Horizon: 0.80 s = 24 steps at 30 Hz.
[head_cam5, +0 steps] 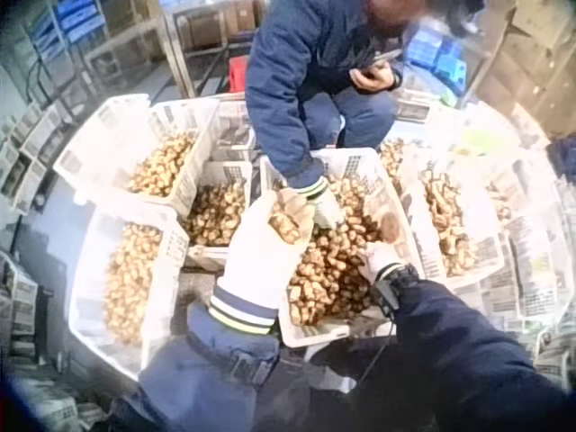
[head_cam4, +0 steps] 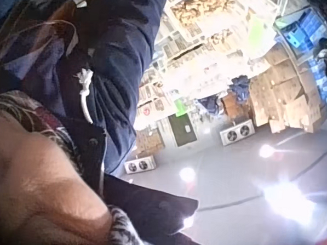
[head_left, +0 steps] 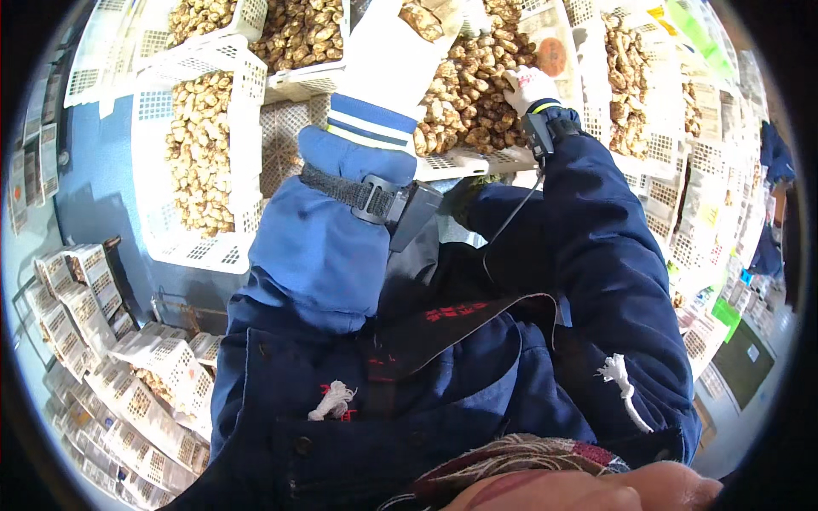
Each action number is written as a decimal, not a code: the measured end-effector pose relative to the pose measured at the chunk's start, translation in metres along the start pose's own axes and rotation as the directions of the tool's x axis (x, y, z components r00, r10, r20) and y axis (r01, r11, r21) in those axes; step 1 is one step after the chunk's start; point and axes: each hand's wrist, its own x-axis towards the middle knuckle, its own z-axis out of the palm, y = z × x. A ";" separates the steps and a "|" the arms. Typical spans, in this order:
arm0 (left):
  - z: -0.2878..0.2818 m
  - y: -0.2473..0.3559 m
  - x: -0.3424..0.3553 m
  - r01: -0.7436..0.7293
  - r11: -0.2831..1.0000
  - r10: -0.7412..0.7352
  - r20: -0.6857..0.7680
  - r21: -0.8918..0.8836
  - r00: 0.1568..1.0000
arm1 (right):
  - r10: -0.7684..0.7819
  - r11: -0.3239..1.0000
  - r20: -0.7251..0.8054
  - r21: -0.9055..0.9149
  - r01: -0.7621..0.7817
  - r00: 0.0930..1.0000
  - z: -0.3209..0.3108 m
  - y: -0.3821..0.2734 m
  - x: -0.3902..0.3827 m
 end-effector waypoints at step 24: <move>0.001 0.018 -0.002 -0.117 0.973 0.090 0.138 0.201 0.986 | 0.274 -0.226 0.316 0.939 -0.259 0.908 0.026 -0.023 0.027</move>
